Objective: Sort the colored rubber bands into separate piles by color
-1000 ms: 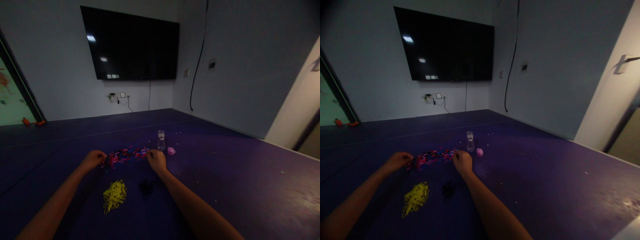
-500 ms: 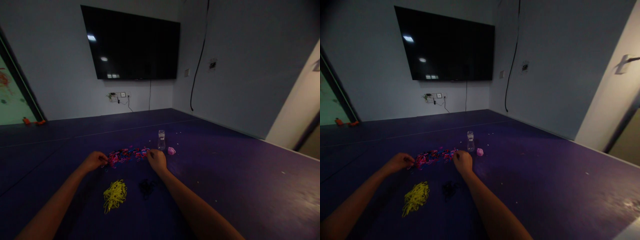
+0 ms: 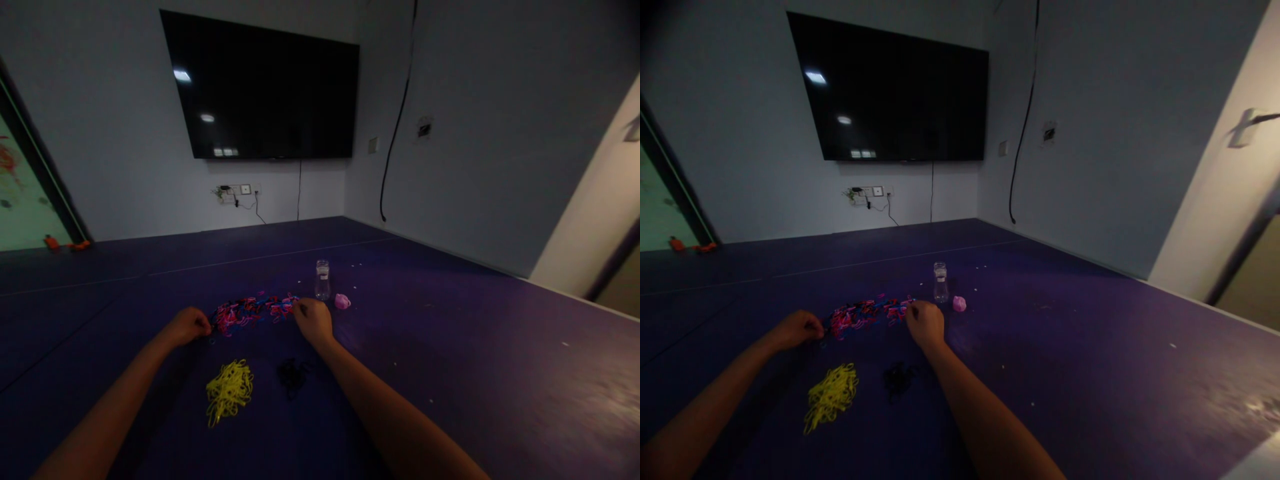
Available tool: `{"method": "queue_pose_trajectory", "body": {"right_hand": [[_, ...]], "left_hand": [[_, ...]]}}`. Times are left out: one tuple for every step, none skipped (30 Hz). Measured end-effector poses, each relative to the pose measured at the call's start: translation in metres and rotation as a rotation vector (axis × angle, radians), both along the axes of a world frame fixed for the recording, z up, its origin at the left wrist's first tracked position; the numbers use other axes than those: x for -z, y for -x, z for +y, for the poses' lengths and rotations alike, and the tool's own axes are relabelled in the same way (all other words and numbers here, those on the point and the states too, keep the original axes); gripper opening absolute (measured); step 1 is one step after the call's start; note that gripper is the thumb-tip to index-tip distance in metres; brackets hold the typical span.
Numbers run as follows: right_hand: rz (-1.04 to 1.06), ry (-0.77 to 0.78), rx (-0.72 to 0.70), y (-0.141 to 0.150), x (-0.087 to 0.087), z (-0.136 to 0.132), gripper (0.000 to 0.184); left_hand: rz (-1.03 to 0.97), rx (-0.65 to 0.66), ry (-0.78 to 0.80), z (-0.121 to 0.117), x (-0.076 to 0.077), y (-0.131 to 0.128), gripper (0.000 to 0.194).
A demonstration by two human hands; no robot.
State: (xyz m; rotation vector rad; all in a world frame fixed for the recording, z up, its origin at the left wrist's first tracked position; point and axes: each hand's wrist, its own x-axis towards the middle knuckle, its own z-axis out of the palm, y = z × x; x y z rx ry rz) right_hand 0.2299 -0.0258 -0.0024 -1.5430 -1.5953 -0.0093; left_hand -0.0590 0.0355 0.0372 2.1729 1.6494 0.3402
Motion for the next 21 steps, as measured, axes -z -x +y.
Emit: {"method": "queue_pose_trajectory", "body": {"right_hand": [[0.001, 0.000, -0.002, 0.000, 0.000, 0.000, 0.027], [0.002, 0.001, -0.001, 0.000, 0.000, 0.000, 0.027], [0.004, 0.002, 0.003, 0.000, 0.001, 0.000, 0.028], [0.006, 0.001, 0.008, 0.000, 0.001, 0.000, 0.028], [0.009, -0.001, 0.011, 0.000, 0.001, 0.000, 0.028], [0.011, -0.004, 0.010, 0.000, 0.001, 0.000, 0.028], [0.012, -0.007, 0.009, 0.000, 0.002, 0.000, 0.028], [0.011, -0.008, 0.006, 0.000, 0.002, 0.001, 0.028], [0.009, -0.009, 0.004, 0.000, 0.002, 0.001, 0.028], [0.008, -0.009, 0.003, 0.000, 0.002, 0.002, 0.028], [0.009, -0.010, 0.004, 0.000, 0.003, 0.002, 0.028], [0.011, -0.011, 0.004, 0.000, 0.003, 0.002, 0.028], [0.014, -0.011, 0.004, 0.000, 0.003, 0.003, 0.028], [0.018, -0.011, 0.002, 0.000, 0.003, 0.003, 0.028], [0.021, -0.009, 0.001, 0.000, 0.003, 0.003, 0.028], [0.023, -0.006, 0.000, 0.000, 0.003, 0.002, 0.028], [0.025, -0.002, -0.001, 0.000, 0.002, 0.002, 0.028], [0.027, 0.003, 0.000, 0.000, 0.002, 0.002, 0.028], [0.029, 0.006, 0.000, 0.000, 0.002, 0.001, 0.028], [0.030, 0.008, 0.001, 0.000, 0.001, 0.001, 0.028], [0.031, 0.009, 0.002, 0.000, 0.001, 0.001, 0.029]], "left_hand": [[0.003, -0.001, 0.004, 0.000, 0.001, 0.000, 0.013], [0.006, -0.004, 0.011, 0.001, 0.002, 0.000, 0.015], [0.005, -0.007, 0.021, 0.001, 0.002, 0.001, 0.017], [-0.001, -0.010, 0.031, 0.001, 0.002, 0.001, 0.019], [-0.014, -0.013, 0.043, 0.001, 0.001, 0.002, 0.020], [-0.034, -0.018, 0.054, 0.001, 0.000, 0.004, 0.021], [-0.053, -0.024, 0.067, 0.001, -0.002, 0.005, 0.021], [-0.066, -0.033, 0.079, 0.001, -0.004, 0.007, 0.021], [-0.071, -0.045, 0.091, 0.000, -0.006, 0.009, 0.020], [-0.065, -0.059, 0.103, 0.000, -0.007, 0.011, 0.018], [-0.053, -0.076, 0.110, 0.000, -0.008, 0.012, 0.017], [-0.036, -0.091, 0.113, 0.000, -0.009, 0.012, 0.016], [-0.019, -0.106, 0.113, 0.000, -0.009, 0.012, 0.015], [-0.005, -0.122, 0.112, 0.000, -0.008, 0.011, 0.014], [0.004, -0.135, 0.111, 0.000, -0.007, 0.009, 0.013], [0.011, -0.145, 0.107, 0.000, -0.006, 0.008, 0.012], [0.021, -0.150, 0.102, 0.000, -0.005, 0.005, 0.011], [0.033, -0.149, 0.095, -0.001, -0.004, 0.003, 0.010], [0.046, -0.146, 0.085, -0.001, -0.003, 0.001, 0.009], [0.058, -0.140, 0.075, -0.002, -0.002, 0.000, 0.009], [0.069, -0.133, 0.069, -0.003, -0.001, -0.001, 0.009]]}}
